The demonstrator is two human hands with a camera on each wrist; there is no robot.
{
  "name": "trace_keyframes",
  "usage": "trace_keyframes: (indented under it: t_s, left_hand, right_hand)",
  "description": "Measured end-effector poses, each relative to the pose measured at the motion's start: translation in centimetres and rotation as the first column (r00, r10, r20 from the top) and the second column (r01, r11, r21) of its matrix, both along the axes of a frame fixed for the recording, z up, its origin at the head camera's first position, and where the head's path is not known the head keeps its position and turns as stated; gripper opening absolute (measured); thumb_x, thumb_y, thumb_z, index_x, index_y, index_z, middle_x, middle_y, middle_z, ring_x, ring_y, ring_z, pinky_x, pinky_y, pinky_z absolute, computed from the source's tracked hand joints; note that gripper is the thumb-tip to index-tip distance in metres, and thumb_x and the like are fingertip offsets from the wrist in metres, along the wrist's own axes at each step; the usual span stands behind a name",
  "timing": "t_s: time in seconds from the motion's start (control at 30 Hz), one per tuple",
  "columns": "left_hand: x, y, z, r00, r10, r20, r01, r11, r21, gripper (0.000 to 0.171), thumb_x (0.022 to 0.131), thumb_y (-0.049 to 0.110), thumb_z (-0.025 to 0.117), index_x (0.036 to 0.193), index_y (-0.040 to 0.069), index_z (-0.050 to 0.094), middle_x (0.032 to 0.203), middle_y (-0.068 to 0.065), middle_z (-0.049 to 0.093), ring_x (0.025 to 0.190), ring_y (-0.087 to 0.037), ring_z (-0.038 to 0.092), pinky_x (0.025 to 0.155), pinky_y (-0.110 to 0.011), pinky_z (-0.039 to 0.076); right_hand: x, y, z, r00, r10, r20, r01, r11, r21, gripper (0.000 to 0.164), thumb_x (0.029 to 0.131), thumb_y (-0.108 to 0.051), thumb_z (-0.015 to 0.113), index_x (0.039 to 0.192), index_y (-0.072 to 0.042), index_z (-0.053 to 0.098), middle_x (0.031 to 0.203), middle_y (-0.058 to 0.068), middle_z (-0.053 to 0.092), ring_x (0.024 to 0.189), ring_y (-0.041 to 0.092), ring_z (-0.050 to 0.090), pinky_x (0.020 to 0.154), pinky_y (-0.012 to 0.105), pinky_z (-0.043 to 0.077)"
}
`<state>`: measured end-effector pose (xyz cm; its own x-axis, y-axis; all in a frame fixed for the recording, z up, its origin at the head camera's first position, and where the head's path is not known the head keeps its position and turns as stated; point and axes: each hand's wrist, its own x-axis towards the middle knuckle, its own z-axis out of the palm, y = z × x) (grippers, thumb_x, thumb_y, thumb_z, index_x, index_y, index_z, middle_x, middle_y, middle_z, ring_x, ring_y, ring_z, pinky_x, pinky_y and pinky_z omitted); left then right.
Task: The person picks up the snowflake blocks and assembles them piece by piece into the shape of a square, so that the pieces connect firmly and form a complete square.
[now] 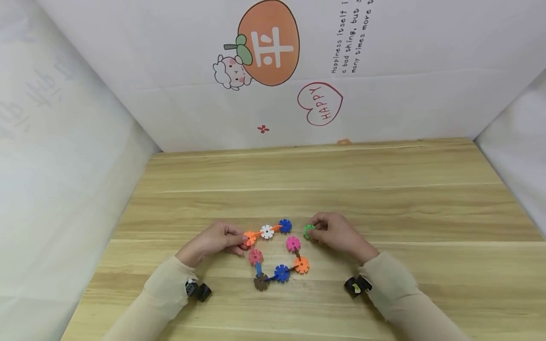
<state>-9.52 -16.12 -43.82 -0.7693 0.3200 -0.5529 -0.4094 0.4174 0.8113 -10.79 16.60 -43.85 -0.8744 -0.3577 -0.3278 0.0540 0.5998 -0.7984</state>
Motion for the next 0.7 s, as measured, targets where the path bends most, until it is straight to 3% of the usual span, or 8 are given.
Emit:
trace_keyframes:
  t_s: [0.3, 0.47, 0.57, 0.7]
  left_hand:
    - [1.1, -0.6, 0.4, 0.993, -0.092, -0.071, 0.084, 0.991, -0.101, 0.02, 0.098, 0.017, 0.06, 0.096, 0.003, 0.076, 0.083, -0.006, 0.075, 0.067, -0.014, 0.071, 0.084, -0.031, 0.06]
    - [1.7, -0.9, 0.6, 0.984, -0.149, -0.102, 0.133, 0.979, -0.154, 0.02, 0.098, 0.015, 0.061, 0.093, 0.004, 0.076, 0.078, -0.004, 0.073, 0.062, -0.012, 0.069, 0.076, -0.028, 0.061]
    - [2.2, -1.1, 0.7, 0.971, -0.204, -0.124, 0.174, 0.961, -0.215, 0.022, 0.098, 0.018, 0.062, 0.088, 0.007, 0.077, 0.073, -0.001, 0.072, 0.059, -0.011, 0.068, 0.075, -0.026, 0.059]
    - [2.9, -1.1, 1.1, 0.941, -0.304, -0.15, 0.25, 0.921, -0.297, 0.03, 0.098, 0.027, 0.062, 0.074, 0.012, 0.074, 0.063, 0.002, 0.068, 0.056, -0.013, 0.067, 0.073, -0.027, 0.053]
  right_hand:
    - [0.5, -1.1, -0.1, 0.999, 0.006, -0.041, -0.006, 1.0, 0.012, 0.018, 0.093, -0.024, 0.068, 0.104, -0.009, 0.069, 0.084, 0.003, 0.068, 0.073, 0.017, 0.06, 0.06, 0.029, 0.053]
    - [0.5, -1.7, -0.1, 0.999, 0.017, -0.043, -0.017, 1.0, -0.004, 0.018, 0.093, -0.022, 0.068, 0.104, -0.008, 0.068, 0.083, 0.003, 0.067, 0.069, 0.017, 0.06, 0.057, 0.029, 0.054]
    - [0.5, -1.9, 0.0, 0.998, 0.025, -0.053, -0.026, 1.0, -0.01, 0.017, 0.092, -0.02, 0.068, 0.104, -0.008, 0.068, 0.083, 0.004, 0.067, 0.068, 0.017, 0.06, 0.057, 0.029, 0.055]
    - [0.6, -2.4, 0.1, 0.996, 0.04, -0.077, -0.04, 0.999, 0.003, 0.015, 0.092, -0.018, 0.068, 0.103, -0.008, 0.068, 0.083, 0.003, 0.067, 0.066, 0.017, 0.06, 0.056, 0.029, 0.054]
